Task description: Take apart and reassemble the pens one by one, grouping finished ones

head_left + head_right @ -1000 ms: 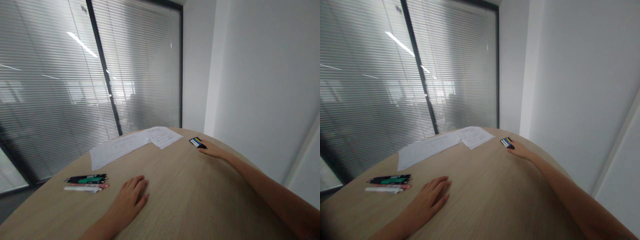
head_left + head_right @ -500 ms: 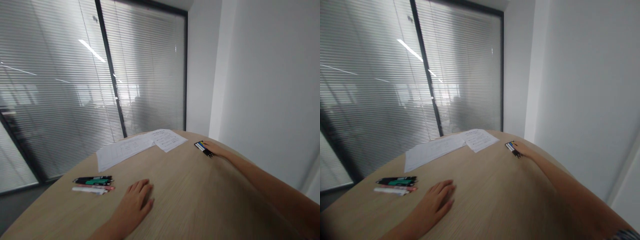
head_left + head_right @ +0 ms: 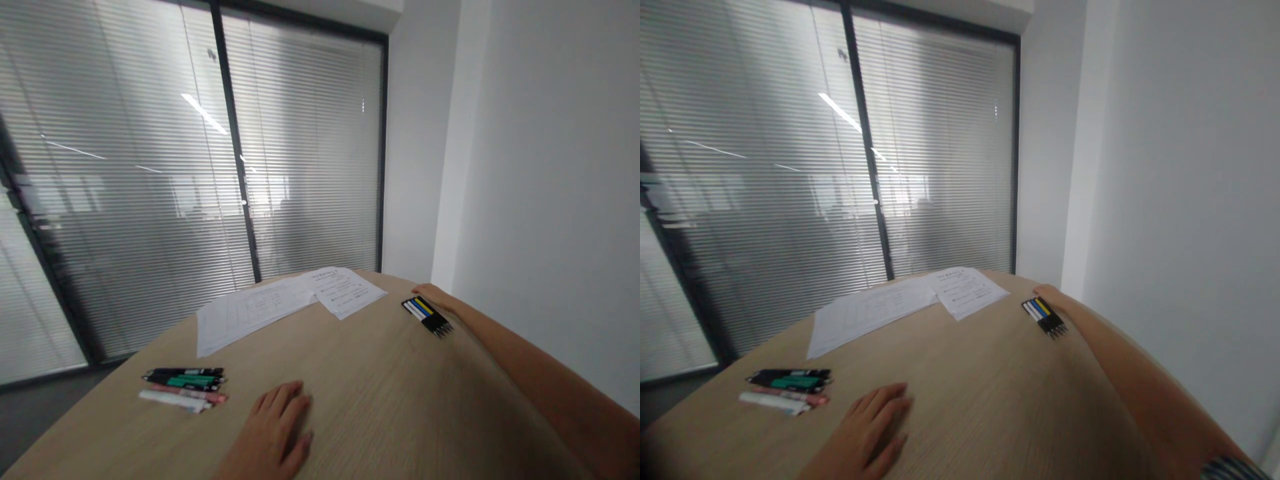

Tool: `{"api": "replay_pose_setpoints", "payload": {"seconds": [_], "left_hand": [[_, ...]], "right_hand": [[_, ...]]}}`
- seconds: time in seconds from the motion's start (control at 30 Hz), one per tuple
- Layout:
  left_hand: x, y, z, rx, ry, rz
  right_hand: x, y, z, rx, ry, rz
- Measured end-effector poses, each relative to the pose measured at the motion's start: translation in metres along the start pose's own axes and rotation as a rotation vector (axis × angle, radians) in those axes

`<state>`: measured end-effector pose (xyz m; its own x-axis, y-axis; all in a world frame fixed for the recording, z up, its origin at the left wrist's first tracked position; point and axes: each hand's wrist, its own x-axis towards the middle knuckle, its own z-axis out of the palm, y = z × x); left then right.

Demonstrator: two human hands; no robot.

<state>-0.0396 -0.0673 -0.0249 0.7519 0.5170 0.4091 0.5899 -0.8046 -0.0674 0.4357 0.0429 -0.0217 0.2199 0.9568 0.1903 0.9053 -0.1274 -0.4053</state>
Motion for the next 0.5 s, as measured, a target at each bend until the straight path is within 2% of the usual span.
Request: {"api": "replay_pose_setpoints", "payload": {"seconds": [0.27, 0.5], "left_hand": [[-0.007, -0.017, 0.022, 0.041, 0.073, 0.066], [-0.005, -0.017, 0.018, 0.039, 0.064, 0.067]], "right_hand": [[0.01, 0.008, 0.011, 0.0, -0.012, 0.036], [0.012, 0.012, 0.01, 0.042, -0.002, 0.107]]}}
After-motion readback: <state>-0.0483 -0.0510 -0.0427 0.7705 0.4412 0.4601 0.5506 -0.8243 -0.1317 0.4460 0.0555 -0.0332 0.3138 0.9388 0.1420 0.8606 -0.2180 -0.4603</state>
